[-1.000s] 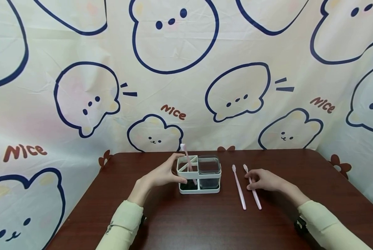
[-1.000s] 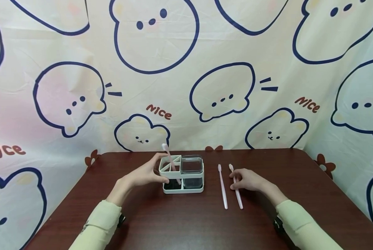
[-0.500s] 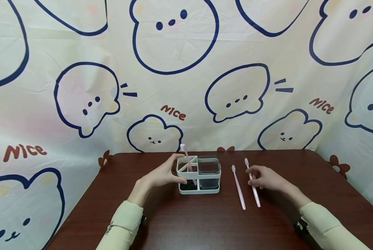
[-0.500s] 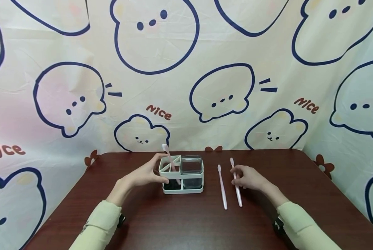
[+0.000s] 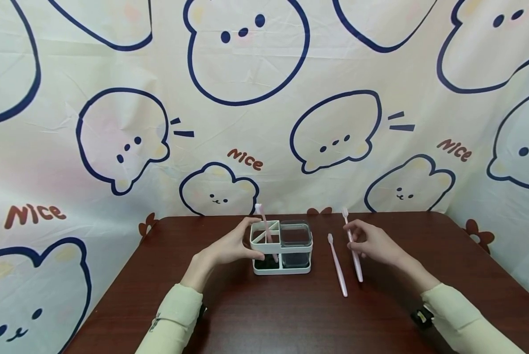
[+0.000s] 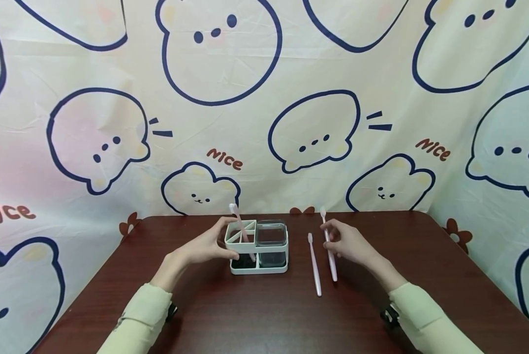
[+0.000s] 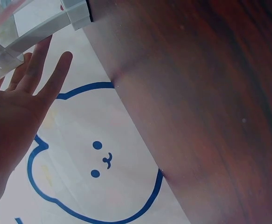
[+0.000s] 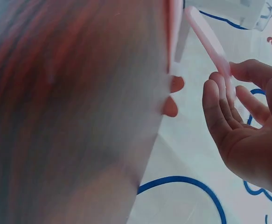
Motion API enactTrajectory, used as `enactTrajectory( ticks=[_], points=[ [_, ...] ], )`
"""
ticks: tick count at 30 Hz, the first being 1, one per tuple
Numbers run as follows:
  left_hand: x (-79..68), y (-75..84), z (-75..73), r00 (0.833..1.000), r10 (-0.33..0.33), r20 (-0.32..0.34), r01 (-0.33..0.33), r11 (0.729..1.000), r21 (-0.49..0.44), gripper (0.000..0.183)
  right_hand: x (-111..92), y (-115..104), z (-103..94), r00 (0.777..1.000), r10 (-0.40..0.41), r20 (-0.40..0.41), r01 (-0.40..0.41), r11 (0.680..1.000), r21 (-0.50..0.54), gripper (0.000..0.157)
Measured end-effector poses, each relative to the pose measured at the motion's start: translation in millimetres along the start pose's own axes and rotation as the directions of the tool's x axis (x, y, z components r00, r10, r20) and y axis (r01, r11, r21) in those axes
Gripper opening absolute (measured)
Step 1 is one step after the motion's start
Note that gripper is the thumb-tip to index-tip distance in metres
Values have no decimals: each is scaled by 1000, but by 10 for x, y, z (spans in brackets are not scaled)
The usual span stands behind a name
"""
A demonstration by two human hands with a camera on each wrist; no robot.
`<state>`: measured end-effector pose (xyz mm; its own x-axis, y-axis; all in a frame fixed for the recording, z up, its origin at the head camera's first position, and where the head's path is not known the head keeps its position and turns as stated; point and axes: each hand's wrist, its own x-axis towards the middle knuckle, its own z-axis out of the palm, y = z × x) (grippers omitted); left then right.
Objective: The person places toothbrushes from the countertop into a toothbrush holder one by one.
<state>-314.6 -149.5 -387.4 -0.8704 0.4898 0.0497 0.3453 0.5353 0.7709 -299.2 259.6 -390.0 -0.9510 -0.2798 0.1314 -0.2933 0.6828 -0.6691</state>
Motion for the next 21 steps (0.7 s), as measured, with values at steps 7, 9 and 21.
enactTrajectory(
  ticks=[7, 9, 21],
  points=[
    [-1, 13, -9, 1000, -6, 8, 7, 1000, -4, 93, 47, -190, -2, 994, -66, -88, 64, 998, -16, 41],
    [0, 21, -16, 1000, -8, 9, 8, 1000, -9, 94, 63, -247, -8, 990, -85, -113, 83, 996, -24, 42],
    [6, 7, -15, 1000, -2, 24, 2, 1000, 0, 96, 118, -563, 20, 960, -227, -165, 216, 973, -83, 46]
  ],
)
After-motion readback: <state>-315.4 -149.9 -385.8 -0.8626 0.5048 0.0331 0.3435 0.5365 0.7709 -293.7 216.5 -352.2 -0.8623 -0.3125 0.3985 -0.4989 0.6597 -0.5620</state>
